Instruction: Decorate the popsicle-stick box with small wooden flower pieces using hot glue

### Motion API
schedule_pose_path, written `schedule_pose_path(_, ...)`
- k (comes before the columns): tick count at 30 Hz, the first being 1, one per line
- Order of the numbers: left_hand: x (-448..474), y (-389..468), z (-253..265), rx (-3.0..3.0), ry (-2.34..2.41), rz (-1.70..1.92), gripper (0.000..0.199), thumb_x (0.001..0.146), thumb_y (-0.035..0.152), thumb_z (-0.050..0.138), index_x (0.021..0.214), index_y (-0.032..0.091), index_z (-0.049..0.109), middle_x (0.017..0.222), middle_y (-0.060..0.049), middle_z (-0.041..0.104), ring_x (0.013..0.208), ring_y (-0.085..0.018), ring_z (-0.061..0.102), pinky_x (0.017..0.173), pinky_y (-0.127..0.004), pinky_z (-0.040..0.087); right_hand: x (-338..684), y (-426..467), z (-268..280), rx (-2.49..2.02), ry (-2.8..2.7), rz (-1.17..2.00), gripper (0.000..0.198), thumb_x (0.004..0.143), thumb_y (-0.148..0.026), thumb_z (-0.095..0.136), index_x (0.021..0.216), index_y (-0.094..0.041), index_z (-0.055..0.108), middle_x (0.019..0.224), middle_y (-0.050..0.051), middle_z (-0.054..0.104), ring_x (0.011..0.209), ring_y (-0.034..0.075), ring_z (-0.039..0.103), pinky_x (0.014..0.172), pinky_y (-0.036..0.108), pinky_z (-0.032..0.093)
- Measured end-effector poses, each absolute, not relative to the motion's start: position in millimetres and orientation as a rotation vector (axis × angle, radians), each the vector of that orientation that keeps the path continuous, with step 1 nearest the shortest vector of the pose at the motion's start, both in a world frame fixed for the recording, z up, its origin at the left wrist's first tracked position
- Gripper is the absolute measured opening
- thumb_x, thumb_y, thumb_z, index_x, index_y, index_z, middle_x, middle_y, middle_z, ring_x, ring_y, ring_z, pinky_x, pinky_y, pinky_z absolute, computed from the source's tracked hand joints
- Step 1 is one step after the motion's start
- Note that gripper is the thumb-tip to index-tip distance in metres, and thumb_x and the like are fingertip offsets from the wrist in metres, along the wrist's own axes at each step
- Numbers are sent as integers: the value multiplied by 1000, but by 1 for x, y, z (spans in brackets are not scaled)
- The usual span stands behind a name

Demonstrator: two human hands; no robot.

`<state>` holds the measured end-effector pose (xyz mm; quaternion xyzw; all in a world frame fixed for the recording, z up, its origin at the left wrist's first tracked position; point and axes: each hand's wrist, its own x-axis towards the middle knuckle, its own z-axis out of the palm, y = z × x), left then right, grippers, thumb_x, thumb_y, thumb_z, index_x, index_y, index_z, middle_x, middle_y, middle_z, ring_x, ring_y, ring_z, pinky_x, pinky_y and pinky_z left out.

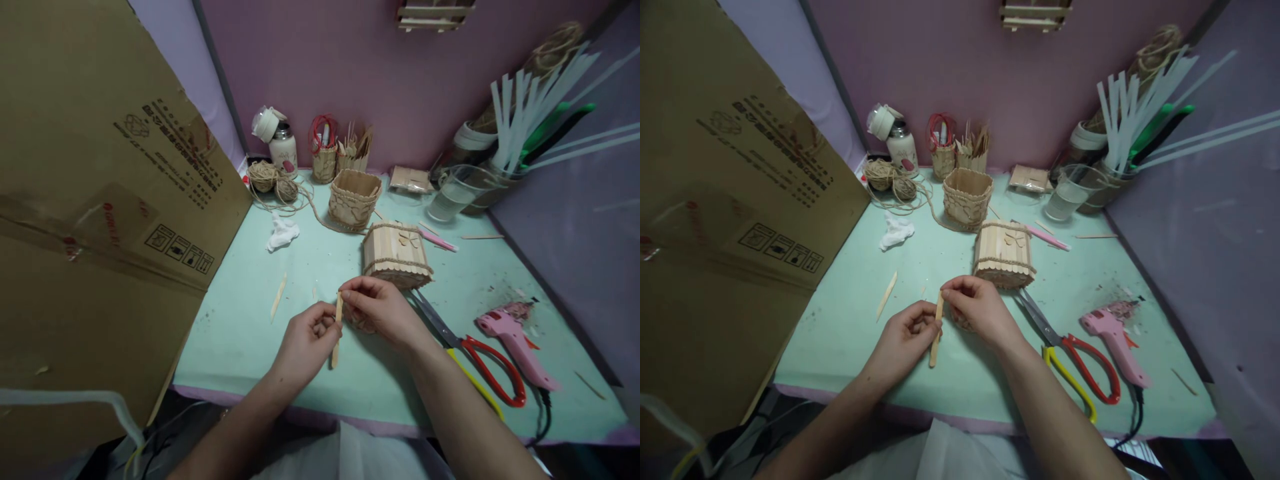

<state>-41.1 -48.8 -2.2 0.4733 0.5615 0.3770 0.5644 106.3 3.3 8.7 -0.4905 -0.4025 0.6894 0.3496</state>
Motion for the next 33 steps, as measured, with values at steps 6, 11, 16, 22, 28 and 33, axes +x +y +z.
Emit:
schedule_pose_path(6, -44, -49, -2, 1133, 1295, 872, 6, 76, 20, 59, 79, 18, 64, 62, 4, 52, 58, -10, 47, 57, -21, 38, 109, 2, 6, -1262, -1055, 1783, 27, 67, -40, 77, 77, -17, 65, 51, -6, 51, 43, 7, 40, 42, 21, 27)
schedule_pose_path(11, -44, -47, -3, 1169, 1318, 907, 14, 80, 28, 61, 84, 17, 68, 70, 0, 60, 65, -12, 52, 61, -23, 40, 111, -1, 8, -1255, -1112, 1793, 25, 67, -39, 76, 74, -17, 65, 53, -5, 53, 45, 7, 39, 44, 22, 27)
schedule_pose_path(16, -37, -43, -5, 1099, 1351, 1000, 19, 80, 35, 64, 74, 17, 67, 68, 0, 63, 64, -12, 54, 59, -23, 40, 112, -7, 10, -1273, -1239, 1655, 21, 70, -37, 73, 76, -17, 68, 60, -2, 59, 54, 9, 45, 51, 24, 33)
schedule_pose_path(22, -34, -43, -7, 752, 1190, 1013, 24, 74, 39, 71, 72, 16, 63, 59, 3, 57, 45, -4, 36, 44, -20, 23, 116, -11, 1, -1199, -1137, 1705, 28, 75, -40, 70, 90, -17, 71, 61, -2, 59, 55, 10, 47, 52, 24, 33)
schedule_pose_path(28, -36, -46, -1, 516, 1007, 943, 28, 69, 38, 75, 72, 14, 62, 63, 1, 59, 41, -1, 27, 42, -19, 14, 116, -15, -1, -1114, -1185, 1695, 19, 75, -35, 72, 87, -20, 73, 72, 1, 66, 67, 15, 59, 67, 30, 46)
schedule_pose_path(33, -38, -46, 4, 464, 931, 873, 24, 70, 34, 74, 74, 13, 64, 62, 1, 58, 42, -1, 24, 41, -19, 11, 118, -17, -1, -1084, -1221, 1649, 15, 78, -35, 71, 84, -21, 73, 78, 2, 67, 69, 15, 59, 66, 29, 46)
